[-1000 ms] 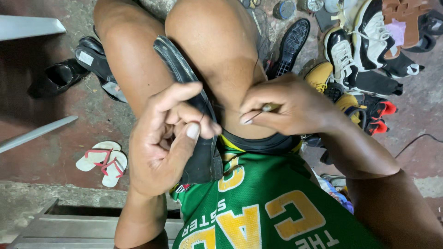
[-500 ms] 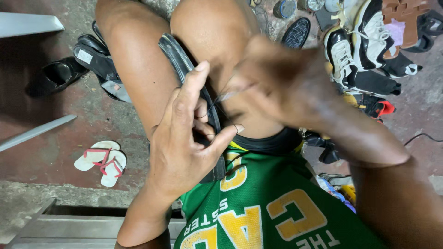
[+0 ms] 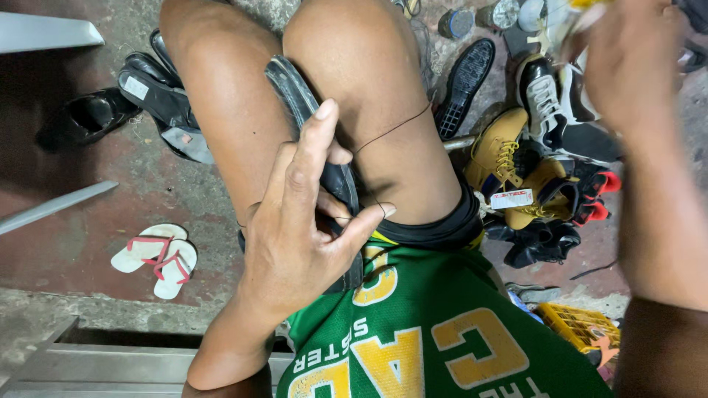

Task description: The person stitches the sole of a black leather shoe by hand using a needle and thread, pulling the thread through the sole and tying knots at intervals.

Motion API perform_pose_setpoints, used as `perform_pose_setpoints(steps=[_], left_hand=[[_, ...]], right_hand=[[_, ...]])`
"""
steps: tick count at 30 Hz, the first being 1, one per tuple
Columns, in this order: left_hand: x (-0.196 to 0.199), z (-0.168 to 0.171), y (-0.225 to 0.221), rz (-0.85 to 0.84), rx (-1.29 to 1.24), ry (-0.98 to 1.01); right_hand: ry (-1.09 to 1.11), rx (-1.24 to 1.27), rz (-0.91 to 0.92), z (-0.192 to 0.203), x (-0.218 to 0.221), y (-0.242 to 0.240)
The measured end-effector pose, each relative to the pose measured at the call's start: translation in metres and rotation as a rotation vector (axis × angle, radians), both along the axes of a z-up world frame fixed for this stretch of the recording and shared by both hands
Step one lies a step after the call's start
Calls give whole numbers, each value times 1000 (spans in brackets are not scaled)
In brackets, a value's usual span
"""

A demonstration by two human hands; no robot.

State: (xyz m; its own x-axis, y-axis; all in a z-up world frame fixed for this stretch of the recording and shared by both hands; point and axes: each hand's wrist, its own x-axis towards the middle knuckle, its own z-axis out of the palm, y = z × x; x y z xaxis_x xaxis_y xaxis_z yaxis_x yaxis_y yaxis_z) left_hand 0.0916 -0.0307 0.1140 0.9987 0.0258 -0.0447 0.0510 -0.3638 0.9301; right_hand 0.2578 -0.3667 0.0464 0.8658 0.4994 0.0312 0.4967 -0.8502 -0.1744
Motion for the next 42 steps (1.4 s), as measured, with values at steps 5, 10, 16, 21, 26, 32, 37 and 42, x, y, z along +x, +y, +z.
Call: perform_pose_setpoints(steps=[5,10,16,21,26,32,37,42], left_hand=[[0,0,-1,-35,40,-79],[-31,-15,12,23,182,-196],[-80,-44,44,382,-281,54],[-103,-61,18,352,120,165],[-122,-84,8,506,101,166],[-181,-138,21,846,-396,233],[-233,-173,68,1235,-744,200],[-220,-137,67,894,105,351]], right_hand=[[542,241,130,3,-101,84],[857,832,91,4,-104,112],[1105,1334,-105,18,-80,99],[1025,1096,59,11,-105,122],[896,978,-38,11,-105,158],[926,1013,-82,8,-100,157],[1000,1062,-135,7,-97,160],[1097,1135,-133,11,-96,163]])
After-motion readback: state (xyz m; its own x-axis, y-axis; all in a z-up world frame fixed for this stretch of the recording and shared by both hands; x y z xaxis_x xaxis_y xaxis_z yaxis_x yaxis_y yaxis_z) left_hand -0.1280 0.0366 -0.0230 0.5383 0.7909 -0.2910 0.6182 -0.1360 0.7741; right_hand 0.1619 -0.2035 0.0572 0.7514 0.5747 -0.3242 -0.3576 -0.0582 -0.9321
